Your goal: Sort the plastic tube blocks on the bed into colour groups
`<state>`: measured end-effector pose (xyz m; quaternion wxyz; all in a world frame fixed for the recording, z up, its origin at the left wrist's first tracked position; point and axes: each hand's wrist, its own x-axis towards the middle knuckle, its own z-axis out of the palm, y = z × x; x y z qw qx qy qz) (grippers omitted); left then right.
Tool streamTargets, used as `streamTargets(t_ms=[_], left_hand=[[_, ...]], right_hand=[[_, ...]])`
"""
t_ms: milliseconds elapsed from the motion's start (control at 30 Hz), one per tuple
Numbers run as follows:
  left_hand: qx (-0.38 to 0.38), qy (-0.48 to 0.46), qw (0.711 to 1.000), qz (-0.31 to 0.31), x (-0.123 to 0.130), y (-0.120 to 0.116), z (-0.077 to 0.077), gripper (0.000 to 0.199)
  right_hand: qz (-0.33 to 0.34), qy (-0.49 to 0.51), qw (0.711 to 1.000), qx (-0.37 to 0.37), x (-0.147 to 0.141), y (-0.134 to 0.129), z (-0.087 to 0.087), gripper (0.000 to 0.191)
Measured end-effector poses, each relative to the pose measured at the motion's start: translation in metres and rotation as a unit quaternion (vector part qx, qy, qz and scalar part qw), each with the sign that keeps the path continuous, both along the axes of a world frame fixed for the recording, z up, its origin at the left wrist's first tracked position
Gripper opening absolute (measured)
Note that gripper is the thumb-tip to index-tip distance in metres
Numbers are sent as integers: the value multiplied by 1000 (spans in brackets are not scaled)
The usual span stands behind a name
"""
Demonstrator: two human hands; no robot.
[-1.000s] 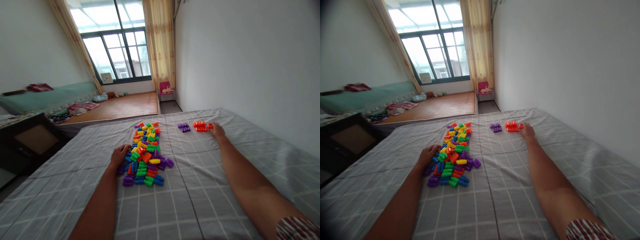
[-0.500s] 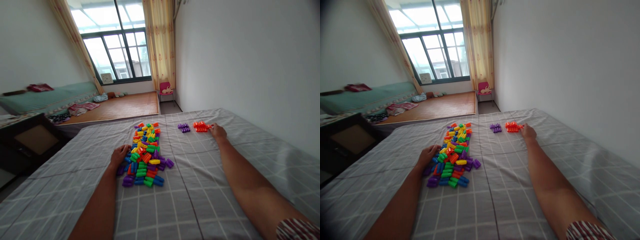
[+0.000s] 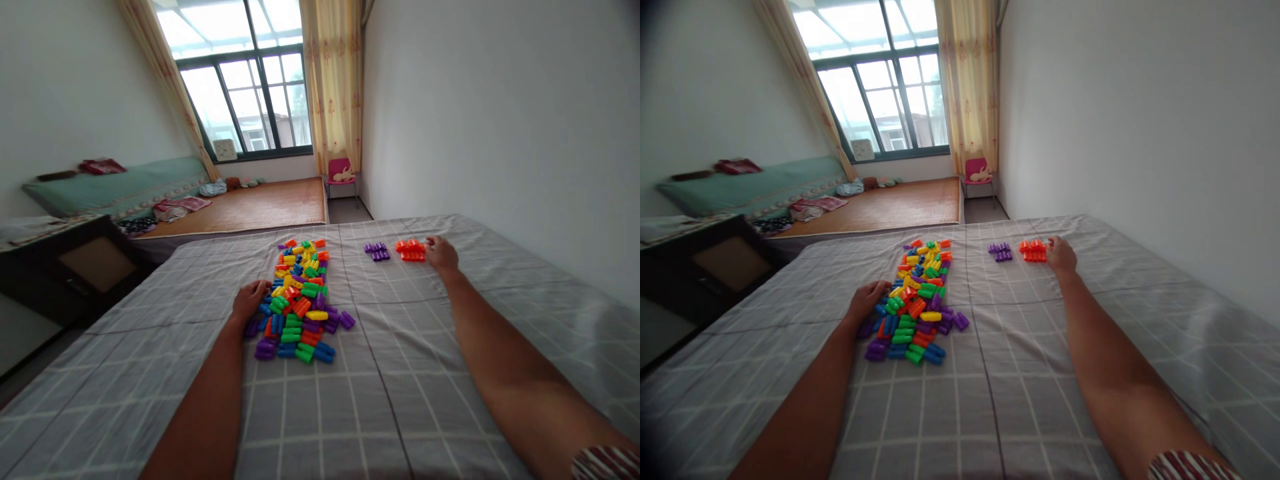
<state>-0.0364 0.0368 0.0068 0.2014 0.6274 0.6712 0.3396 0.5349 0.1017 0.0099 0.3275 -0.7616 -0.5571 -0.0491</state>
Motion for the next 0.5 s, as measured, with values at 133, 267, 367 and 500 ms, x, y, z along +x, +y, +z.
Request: streamTargets(t_ms=[133, 267, 367, 500], left_hand=[[4, 6, 1000, -7, -2, 2, -5, 51], [7, 6, 1000, -4, -3, 3, -7, 52], [13, 8, 1000, -11, -2, 3, -7, 51], [14, 8, 1000, -11, -3, 4, -7, 51]], right_hand=[[222, 35, 974, -7, -75, -6, 30, 35], [487, 3, 873, -27, -176, -36, 32, 40], [550, -56, 832, -34, -227, -59, 18, 50], [570, -52, 817, -77, -245, -71, 1, 51]])
